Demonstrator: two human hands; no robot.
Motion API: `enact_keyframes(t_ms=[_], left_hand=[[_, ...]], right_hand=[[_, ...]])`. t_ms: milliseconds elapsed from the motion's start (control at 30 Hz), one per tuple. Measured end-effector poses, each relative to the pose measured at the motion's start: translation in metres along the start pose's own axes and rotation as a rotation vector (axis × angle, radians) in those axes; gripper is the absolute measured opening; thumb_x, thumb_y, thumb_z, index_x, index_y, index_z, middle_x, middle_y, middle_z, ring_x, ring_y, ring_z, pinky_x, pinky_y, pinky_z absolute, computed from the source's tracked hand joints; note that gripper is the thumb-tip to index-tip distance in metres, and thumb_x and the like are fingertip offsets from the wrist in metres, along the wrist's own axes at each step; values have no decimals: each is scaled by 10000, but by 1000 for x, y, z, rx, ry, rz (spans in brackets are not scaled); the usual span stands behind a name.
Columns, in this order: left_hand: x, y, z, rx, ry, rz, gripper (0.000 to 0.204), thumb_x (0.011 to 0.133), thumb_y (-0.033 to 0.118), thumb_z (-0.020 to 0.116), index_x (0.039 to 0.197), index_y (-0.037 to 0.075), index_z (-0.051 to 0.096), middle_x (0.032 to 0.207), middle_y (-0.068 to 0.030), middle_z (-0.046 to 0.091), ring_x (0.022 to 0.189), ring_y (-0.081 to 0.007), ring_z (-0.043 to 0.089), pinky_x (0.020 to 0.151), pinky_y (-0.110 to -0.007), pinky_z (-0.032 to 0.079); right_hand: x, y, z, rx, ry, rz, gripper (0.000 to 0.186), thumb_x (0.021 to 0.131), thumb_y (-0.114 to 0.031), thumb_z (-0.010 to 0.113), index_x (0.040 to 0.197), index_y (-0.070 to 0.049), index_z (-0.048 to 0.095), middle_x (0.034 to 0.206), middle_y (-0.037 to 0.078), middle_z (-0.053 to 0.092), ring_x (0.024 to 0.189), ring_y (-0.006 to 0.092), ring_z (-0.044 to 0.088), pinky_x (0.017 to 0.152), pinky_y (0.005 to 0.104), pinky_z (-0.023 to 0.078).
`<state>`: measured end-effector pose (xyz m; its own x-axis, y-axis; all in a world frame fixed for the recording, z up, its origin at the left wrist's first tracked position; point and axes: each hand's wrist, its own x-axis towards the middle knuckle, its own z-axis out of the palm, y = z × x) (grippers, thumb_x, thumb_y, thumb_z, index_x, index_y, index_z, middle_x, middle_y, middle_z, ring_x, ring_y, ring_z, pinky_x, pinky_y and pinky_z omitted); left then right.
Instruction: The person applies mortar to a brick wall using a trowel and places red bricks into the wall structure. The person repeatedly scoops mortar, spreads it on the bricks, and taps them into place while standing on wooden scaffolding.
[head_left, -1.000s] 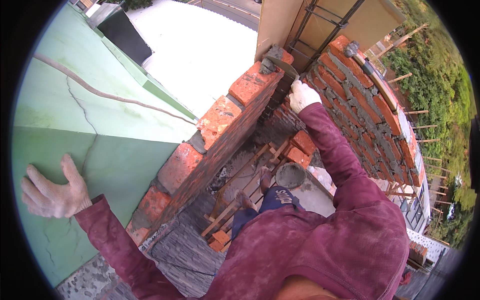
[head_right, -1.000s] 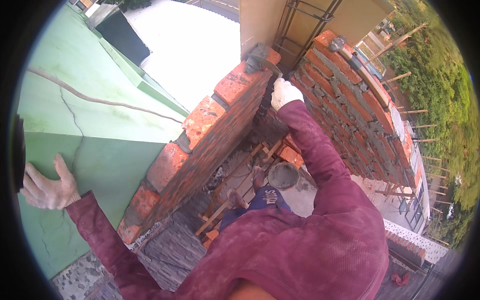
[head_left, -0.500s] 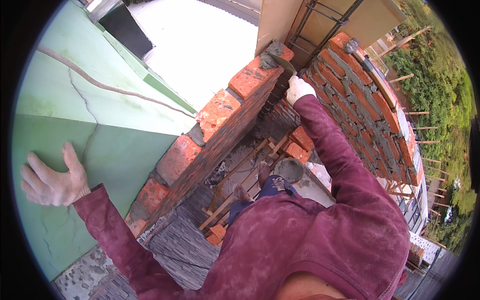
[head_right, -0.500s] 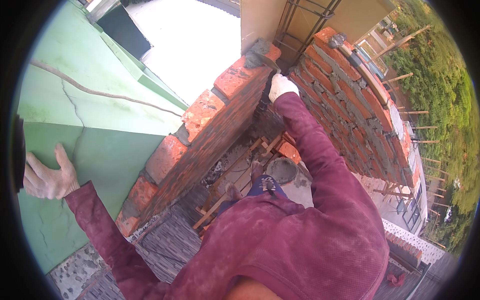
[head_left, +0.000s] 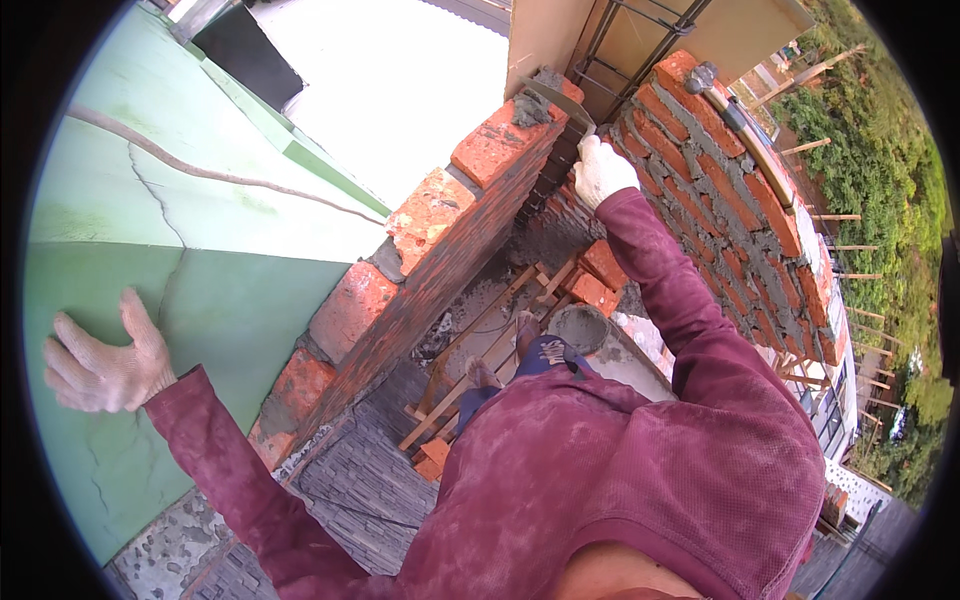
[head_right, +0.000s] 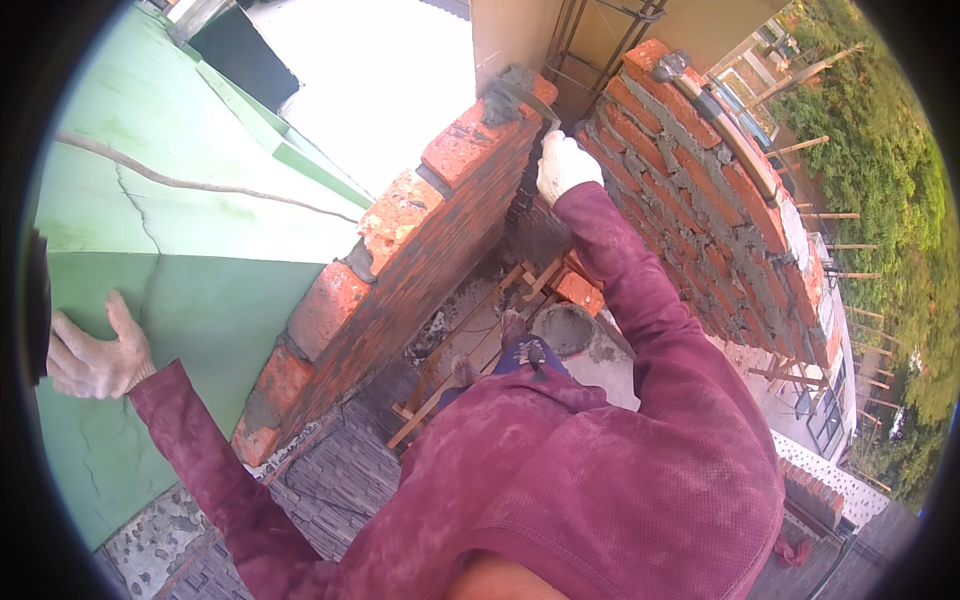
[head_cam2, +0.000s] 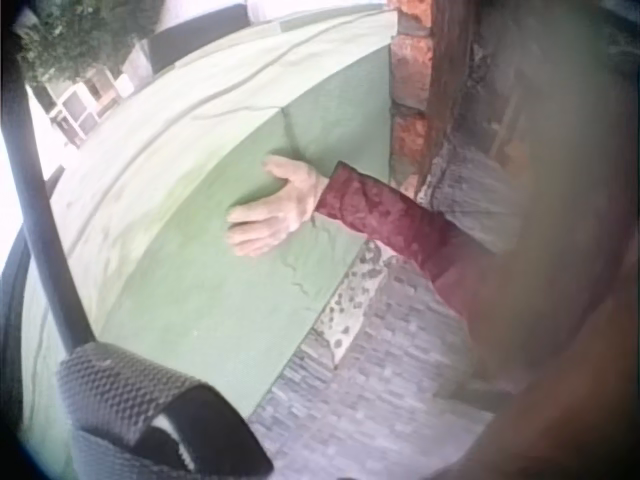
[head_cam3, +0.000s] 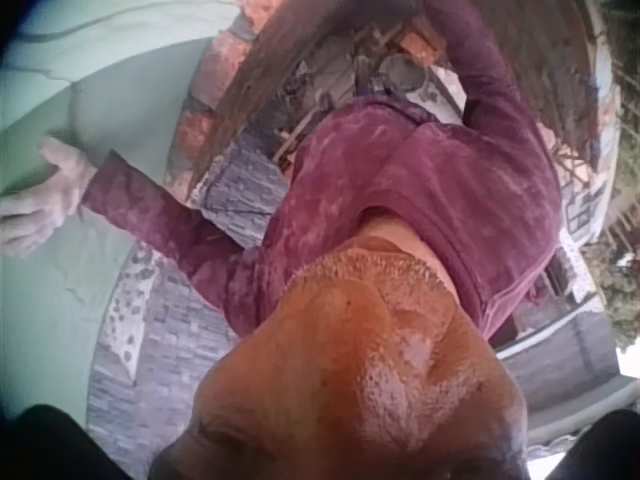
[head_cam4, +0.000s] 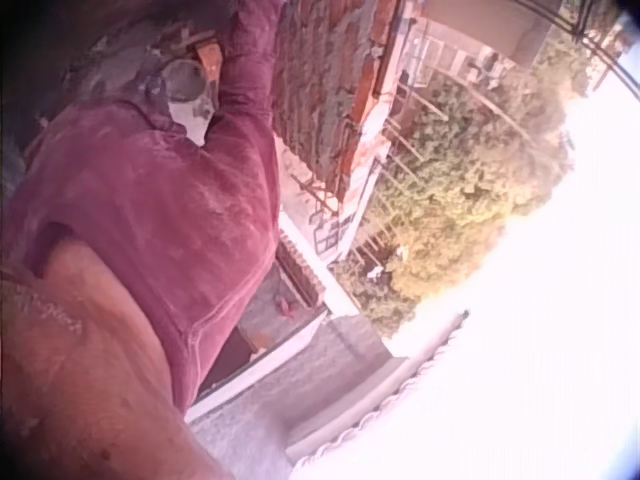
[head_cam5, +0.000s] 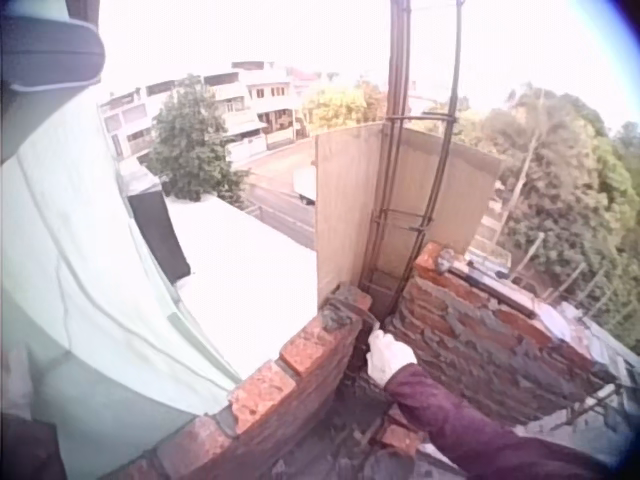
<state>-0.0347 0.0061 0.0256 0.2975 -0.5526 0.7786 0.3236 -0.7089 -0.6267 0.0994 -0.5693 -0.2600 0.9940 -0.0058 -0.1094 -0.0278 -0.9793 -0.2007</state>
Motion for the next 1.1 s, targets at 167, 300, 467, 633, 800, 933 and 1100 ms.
enact_keyframes(t_ms=[167,300,467,633,800,933,1100], left_hand=[[6,4,-7,15,-50,-41,682,796,628,776,1108,27,704,964,-102,620,790,-316,581,641,-459,429],[2,7,-3,-10,-30,-23,660,774,595,789,1093,24,707,952,-93,610,775,-310,570,640,-455,424],[-1,2,-1,25,-21,-27,629,754,557,795,1082,27,712,955,-93,608,787,-313,575,651,-462,425],[2,6,-4,2,-54,-31,630,738,536,809,1101,31,709,964,-100,611,808,-319,588,667,-469,442],[5,5,-5,5,-24,-13,632,728,532,819,1095,28,714,966,-110,625,804,-325,592,670,-470,450],[4,2,-3,3,-12,3,623,714,513,821,1084,23,711,954,-114,626,790,-327,586,666,-469,446],[3,4,-8,26,-104,-61,618,707,512,814,1062,19,702,925,-109,607,763,-324,567,662,-465,436]], right_hand=[[18,13,12,-24,-11,-47,336,949,-195,623,1193,36,599,1098,263,715,1007,426,732,871,504,589],[7,9,7,-12,47,-19,350,949,-205,624,1214,23,608,1103,278,720,1022,444,722,886,519,576],[23,8,-2,-79,-148,3,333,943,-167,605,1200,37,659,1144,267,733,1060,419,732,912,493,591],[-12,4,-6,41,17,-67,376,985,-262,622,1230,22,598,1100,263,720,1034,433,721,900,508,580],[17,12,15,-32,-43,4,352,977,-240,635,1231,2,655,1147,265,717,1070,426,709,933,511,561],[10,9,11,15,30,-5,357,970,-246,641,1216,12,656,1194,284,709,1117,425,700,950,500,561],[15,22,13,-48,-5,-58,332,976,-214,625,1202,30,619,1159,254,715,1043,418,727,898,496,586]])
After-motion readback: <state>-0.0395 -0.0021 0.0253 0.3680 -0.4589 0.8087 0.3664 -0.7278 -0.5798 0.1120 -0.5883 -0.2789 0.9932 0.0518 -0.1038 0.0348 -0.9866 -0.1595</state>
